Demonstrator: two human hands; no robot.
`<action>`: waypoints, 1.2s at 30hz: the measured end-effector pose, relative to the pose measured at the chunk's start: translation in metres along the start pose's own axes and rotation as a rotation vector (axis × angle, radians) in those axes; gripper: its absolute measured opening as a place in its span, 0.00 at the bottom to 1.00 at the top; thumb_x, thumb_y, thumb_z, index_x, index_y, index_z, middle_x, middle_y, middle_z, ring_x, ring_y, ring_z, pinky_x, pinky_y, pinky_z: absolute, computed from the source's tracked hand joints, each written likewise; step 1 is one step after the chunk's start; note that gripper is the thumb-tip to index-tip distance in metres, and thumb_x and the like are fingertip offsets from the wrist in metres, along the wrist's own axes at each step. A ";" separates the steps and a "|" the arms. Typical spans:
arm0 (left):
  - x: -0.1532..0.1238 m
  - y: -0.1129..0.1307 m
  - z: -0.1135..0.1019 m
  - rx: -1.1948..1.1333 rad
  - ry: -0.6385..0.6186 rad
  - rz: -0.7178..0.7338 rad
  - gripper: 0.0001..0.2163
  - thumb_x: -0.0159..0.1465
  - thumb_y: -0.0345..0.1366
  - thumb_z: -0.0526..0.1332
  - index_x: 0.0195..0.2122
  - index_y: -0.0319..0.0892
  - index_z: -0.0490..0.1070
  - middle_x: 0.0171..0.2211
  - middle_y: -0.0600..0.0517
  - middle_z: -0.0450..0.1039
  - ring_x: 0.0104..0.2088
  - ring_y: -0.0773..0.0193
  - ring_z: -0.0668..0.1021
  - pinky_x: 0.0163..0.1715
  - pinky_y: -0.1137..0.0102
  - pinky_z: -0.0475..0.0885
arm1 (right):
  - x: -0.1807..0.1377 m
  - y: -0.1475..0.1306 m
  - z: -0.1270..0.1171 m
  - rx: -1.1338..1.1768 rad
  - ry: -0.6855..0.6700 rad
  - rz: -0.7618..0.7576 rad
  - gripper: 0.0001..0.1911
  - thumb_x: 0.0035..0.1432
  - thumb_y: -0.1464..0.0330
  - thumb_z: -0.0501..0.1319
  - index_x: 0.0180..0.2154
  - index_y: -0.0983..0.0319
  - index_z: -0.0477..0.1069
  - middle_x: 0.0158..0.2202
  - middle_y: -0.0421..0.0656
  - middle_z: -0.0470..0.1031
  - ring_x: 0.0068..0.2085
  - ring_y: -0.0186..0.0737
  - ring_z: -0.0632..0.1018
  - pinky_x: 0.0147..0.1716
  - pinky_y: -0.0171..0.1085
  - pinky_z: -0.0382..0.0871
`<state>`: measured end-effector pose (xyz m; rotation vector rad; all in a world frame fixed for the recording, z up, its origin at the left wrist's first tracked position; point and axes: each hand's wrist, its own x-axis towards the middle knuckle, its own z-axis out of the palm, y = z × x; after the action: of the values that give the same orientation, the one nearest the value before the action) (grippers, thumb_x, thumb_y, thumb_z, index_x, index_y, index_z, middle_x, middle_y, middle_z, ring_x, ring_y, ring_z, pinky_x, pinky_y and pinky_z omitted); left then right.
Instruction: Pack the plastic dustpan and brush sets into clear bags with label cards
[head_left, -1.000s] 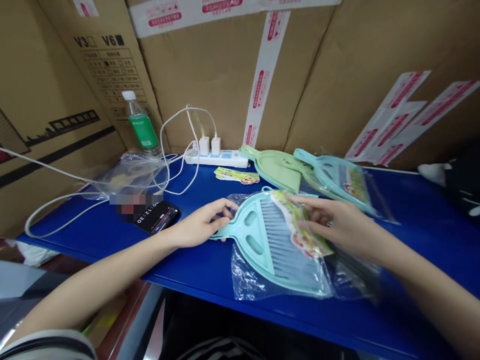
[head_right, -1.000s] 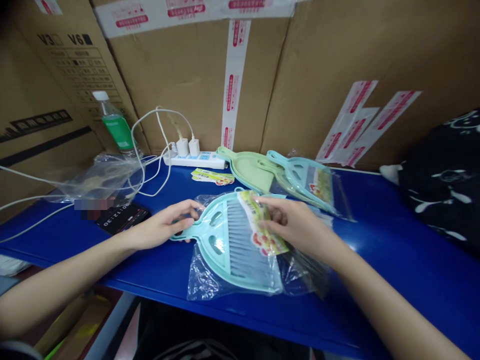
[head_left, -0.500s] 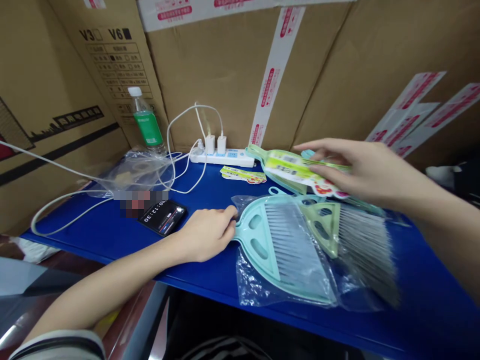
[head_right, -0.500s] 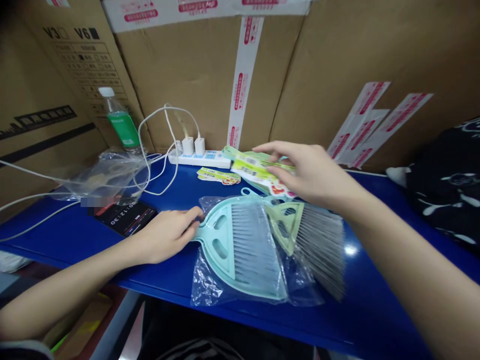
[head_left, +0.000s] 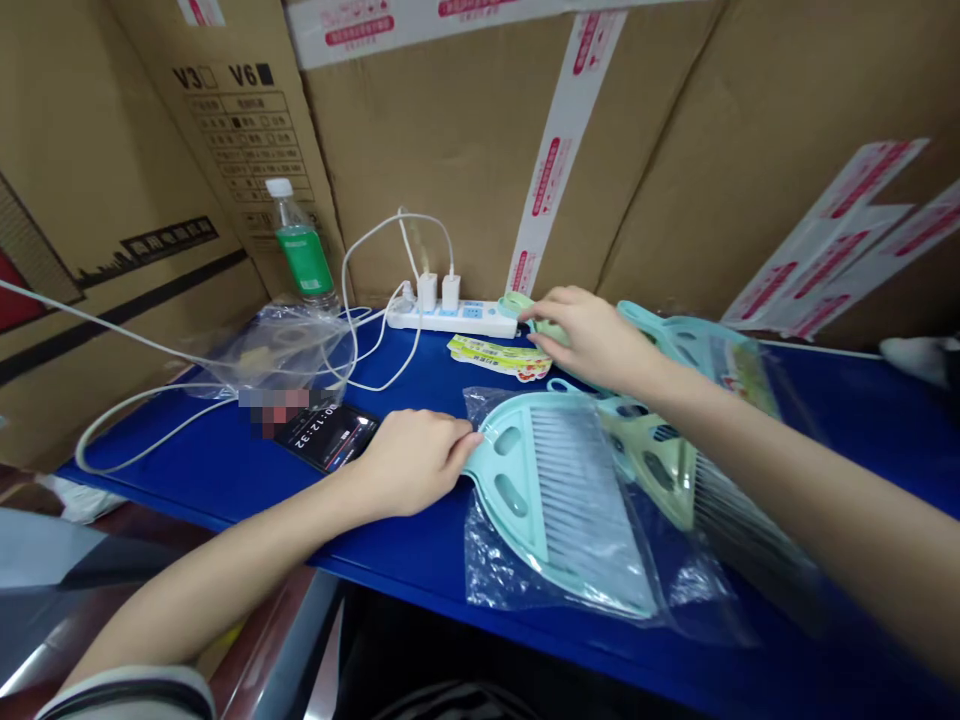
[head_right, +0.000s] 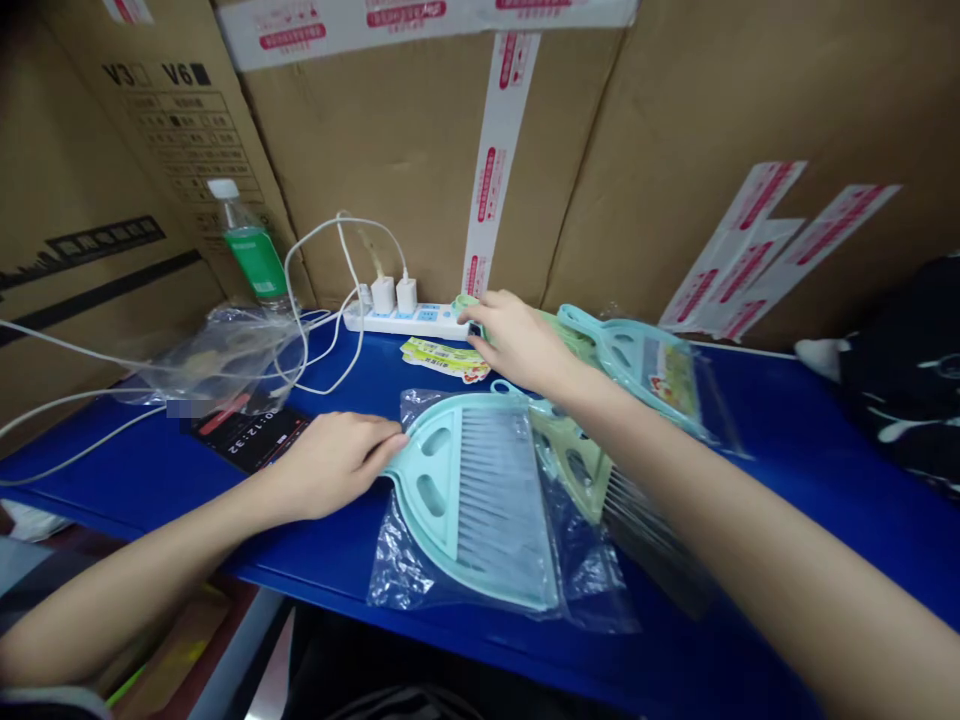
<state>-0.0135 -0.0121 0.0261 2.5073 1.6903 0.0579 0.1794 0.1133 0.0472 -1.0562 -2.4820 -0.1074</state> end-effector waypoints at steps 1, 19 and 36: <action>0.000 -0.002 -0.003 0.003 0.020 -0.010 0.18 0.69 0.37 0.46 0.26 0.41 0.69 0.27 0.52 0.75 0.30 0.61 0.77 0.28 0.70 0.63 | -0.011 0.001 -0.007 0.057 0.003 0.014 0.09 0.56 0.71 0.57 0.37 0.62 0.74 0.34 0.48 0.76 0.38 0.47 0.77 0.38 0.44 0.70; 0.007 -0.015 -0.012 -0.209 0.232 0.109 0.19 0.69 0.42 0.43 0.21 0.43 0.56 0.19 0.57 0.60 0.21 0.69 0.64 0.23 0.72 0.58 | -0.112 -0.004 -0.014 1.395 -0.340 0.567 0.30 0.52 0.51 0.63 0.53 0.59 0.65 0.39 0.46 0.78 0.36 0.42 0.79 0.35 0.41 0.75; -0.016 -0.001 0.004 0.292 0.757 0.822 0.14 0.68 0.27 0.48 0.48 0.36 0.71 0.46 0.48 0.78 0.53 0.64 0.75 0.55 0.69 0.72 | -0.108 0.003 -0.025 1.389 -0.231 0.587 0.34 0.48 0.55 0.67 0.55 0.58 0.64 0.50 0.50 0.76 0.48 0.51 0.78 0.44 0.47 0.76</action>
<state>-0.0203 -0.0265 0.0224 3.4979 0.6506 0.9890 0.2573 0.0373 0.0238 -1.0031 -1.5655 1.6718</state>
